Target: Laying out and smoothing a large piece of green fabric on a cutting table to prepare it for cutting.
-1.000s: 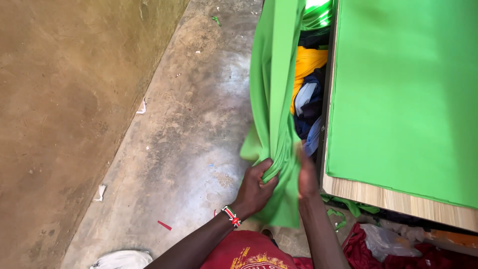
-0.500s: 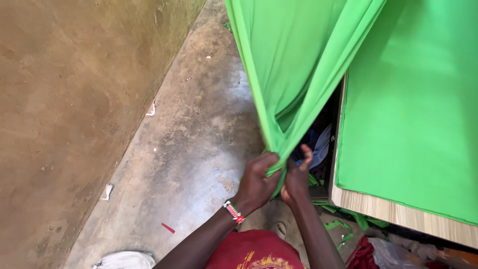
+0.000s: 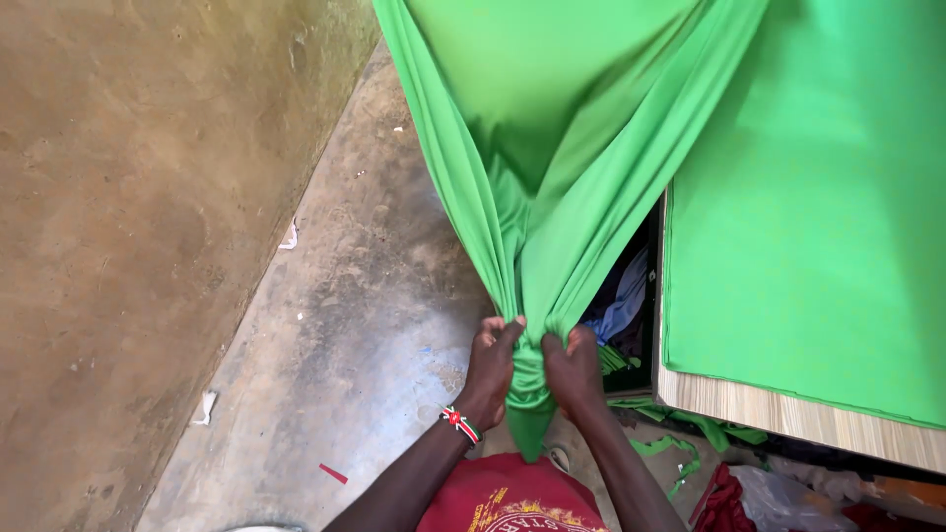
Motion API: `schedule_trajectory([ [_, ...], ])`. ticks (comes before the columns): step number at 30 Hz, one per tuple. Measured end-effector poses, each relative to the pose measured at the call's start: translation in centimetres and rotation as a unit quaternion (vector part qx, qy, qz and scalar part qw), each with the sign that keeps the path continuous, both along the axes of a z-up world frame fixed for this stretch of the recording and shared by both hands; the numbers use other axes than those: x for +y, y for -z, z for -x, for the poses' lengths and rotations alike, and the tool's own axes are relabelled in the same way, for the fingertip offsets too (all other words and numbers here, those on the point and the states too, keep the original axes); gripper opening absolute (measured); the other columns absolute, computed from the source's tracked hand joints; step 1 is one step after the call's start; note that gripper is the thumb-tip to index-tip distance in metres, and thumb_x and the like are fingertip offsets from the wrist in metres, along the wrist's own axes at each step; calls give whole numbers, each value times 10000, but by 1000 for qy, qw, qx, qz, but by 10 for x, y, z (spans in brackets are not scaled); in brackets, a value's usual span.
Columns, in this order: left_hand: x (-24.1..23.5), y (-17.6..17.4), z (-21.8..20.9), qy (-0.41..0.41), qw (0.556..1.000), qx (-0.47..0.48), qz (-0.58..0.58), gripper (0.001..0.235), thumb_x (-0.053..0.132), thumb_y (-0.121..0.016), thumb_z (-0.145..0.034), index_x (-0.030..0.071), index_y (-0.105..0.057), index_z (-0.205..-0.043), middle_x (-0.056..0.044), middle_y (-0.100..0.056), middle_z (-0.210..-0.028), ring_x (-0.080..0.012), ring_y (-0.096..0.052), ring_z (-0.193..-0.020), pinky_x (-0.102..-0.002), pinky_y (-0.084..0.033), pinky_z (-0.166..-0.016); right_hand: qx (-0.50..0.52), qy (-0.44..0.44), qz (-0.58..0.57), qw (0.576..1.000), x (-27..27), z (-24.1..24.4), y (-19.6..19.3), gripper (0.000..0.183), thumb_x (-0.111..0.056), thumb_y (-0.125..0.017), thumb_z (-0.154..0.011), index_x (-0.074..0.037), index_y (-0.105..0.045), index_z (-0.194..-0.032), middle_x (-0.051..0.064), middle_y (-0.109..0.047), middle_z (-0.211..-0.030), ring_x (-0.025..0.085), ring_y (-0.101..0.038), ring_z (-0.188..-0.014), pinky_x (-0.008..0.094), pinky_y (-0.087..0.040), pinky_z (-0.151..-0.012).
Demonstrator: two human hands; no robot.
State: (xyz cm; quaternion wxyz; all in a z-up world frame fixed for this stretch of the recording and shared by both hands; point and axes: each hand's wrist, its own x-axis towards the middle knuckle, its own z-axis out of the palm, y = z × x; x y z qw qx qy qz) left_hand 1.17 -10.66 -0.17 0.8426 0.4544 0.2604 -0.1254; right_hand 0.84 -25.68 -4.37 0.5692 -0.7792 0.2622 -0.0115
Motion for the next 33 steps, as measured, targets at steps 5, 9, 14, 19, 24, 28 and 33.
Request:
schedule_trajectory([
  [5, 18, 12, 15, 163, 958, 177, 159, 266, 67, -645, -748, 21, -629, -1010, -216, -764, -909, -348, -774, -827, -501, -636, -796, 71, -116, 51, 989, 12, 40, 11, 249, -275, -612, -858, -67, -698, -753, 154, -659, -660, 341, -667, -672, 487, -505, -681],
  [9, 56, 63, 19, 164, 952, 202, 160, 73, 70, -539, -653, 106, -486, -686, -58, -572, -572, -230, -554, -468, -364, -531, -501, 67, -104, 51, 991, 28, 77, -35, 154, -139, -608, -856, -113, -548, -717, 68, -528, -755, 199, -505, -673, 420, -401, -595],
  [14, 110, 54, 5, 64, 977, -66, -190, 375, 5, -455, -827, 104, -770, -1005, 8, -651, -696, -78, -450, -515, -255, -314, -458, 137, 78, -42, 987, -16, 109, -36, 271, -18, -477, -1040, 18, -719, -1157, 213, -754, -953, 310, -692, -844, 404, -548, -719],
  [19, 161, 16, -12, -47, 988, -143, -36, 113, 31, -476, -765, 94, -561, -805, -49, -542, -688, -176, -505, -559, -335, -446, -480, 51, 105, 49, 992, -87, 124, -25, 336, -51, -501, -1022, -89, -722, -1273, 126, -701, -863, 220, -543, -681, 380, -415, -571],
  [24, 183, -5, -19, -30, 978, -103, 181, 39, 103, -608, -839, 114, -579, -862, -84, -651, -819, -232, -653, -695, -365, -569, -667, -12, 100, 14, 995, -90, 117, -74, 194, 30, -499, -955, -13, -687, -968, 109, -639, -770, 210, -526, -611, 365, -410, -511],
  [28, 160, -25, -5, 118, 981, -129, 80, 286, 16, -762, -822, 92, -632, -1066, -88, -731, -948, -167, -712, -741, -289, -595, -633, 64, 67, -20, 995, -49, 111, -114, 289, -22, -588, -940, 2, -675, -1215, 169, -689, -932, 237, -544, -719, 375, -407, -590],
  [33, 123, -30, 4, 193, 972, -132, 30, 590, 27, -865, -690, 11, -678, -1250, -137, -768, -1126, -203, -730, -969, -324, -609, -830, -10, 74, -109, 991, -9, 104, -119, 356, 24, -587, -895, 11, -646, -1247, 155, -724, -1113, 281, -650, -944, 427, -523, -792],
])
